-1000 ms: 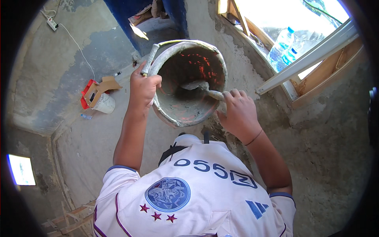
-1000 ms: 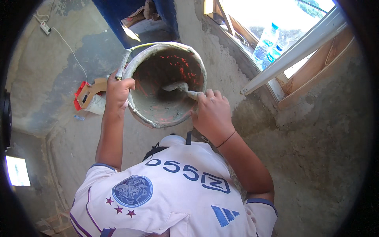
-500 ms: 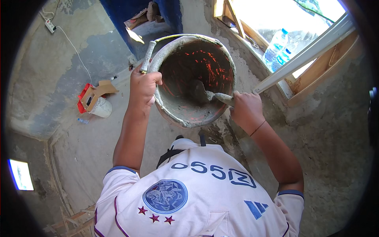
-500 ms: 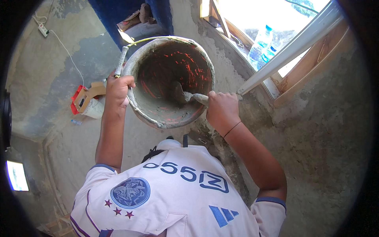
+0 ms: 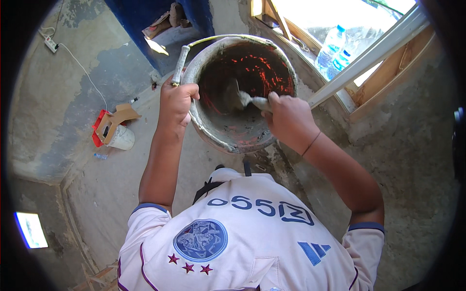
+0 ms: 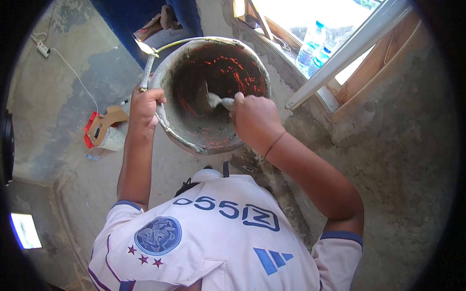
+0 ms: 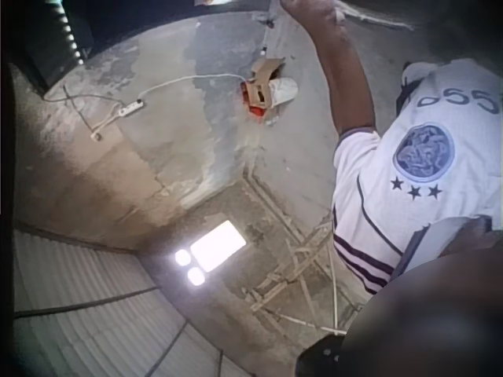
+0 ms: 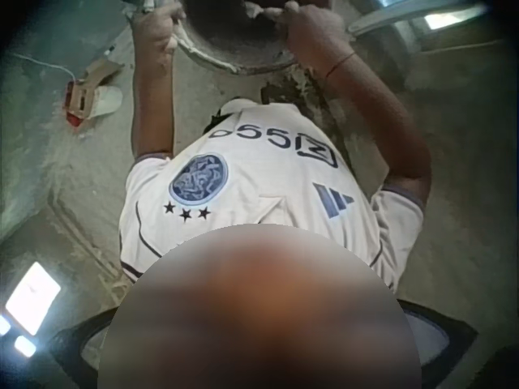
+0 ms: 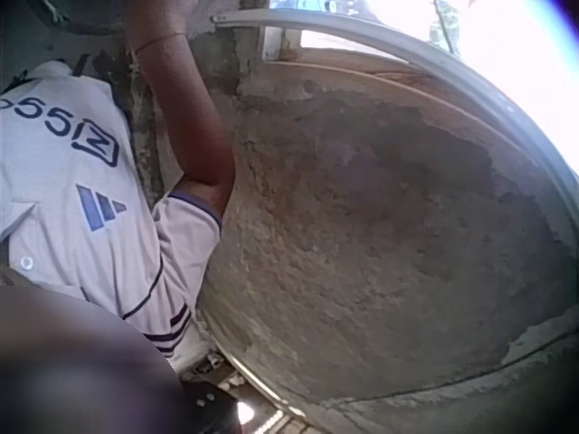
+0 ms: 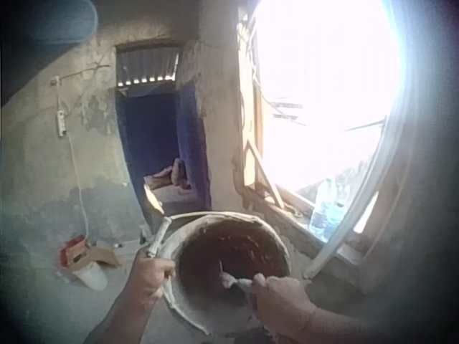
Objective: The person scoops mortar from a bucket using a trowel and spreads it onto the wall.
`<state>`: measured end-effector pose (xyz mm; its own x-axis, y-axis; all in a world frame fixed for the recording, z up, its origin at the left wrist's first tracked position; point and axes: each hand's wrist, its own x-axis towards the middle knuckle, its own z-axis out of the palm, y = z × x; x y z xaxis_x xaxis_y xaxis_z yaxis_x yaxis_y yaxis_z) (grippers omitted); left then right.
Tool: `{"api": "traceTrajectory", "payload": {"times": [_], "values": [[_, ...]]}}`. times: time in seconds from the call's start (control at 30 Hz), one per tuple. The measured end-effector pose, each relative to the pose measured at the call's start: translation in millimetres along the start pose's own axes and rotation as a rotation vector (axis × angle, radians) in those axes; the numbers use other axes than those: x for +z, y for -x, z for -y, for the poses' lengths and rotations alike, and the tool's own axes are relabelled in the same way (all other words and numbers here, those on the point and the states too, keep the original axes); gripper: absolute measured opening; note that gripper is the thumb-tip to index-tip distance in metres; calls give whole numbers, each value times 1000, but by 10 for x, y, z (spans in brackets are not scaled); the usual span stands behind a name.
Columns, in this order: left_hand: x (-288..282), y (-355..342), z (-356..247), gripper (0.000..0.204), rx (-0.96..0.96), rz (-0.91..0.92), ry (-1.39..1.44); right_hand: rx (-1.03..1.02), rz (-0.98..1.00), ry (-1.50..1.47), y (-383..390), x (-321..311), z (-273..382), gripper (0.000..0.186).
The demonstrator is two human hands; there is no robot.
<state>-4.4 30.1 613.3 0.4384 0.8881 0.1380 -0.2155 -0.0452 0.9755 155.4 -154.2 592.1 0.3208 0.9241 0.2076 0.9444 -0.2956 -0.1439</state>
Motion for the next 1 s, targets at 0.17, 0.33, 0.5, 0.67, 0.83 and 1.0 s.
{"api": "traceTrajectory", "payload": {"times": [0.17,0.33,0.5,0.67,0.83,1.0], "values": [[58,48,-60,45,-6,52,-13,91,24,-87,-118,-40,142,21],[81,54,-94,54,3,25,-34,31,49,-92,7,59,-7,22],[137,16,-68,53,-10,58,-41,42,-63,20,181,17,-153,32],[261,-1,48,50,-28,177,-81,72,-69,123,-16,5,-121,35],[241,-4,67,49,-50,85,-71,123,79,143,-39,102,-185,34],[297,29,187,39,-52,24,-10,124,207,212,-1,46,-202,36]]}}
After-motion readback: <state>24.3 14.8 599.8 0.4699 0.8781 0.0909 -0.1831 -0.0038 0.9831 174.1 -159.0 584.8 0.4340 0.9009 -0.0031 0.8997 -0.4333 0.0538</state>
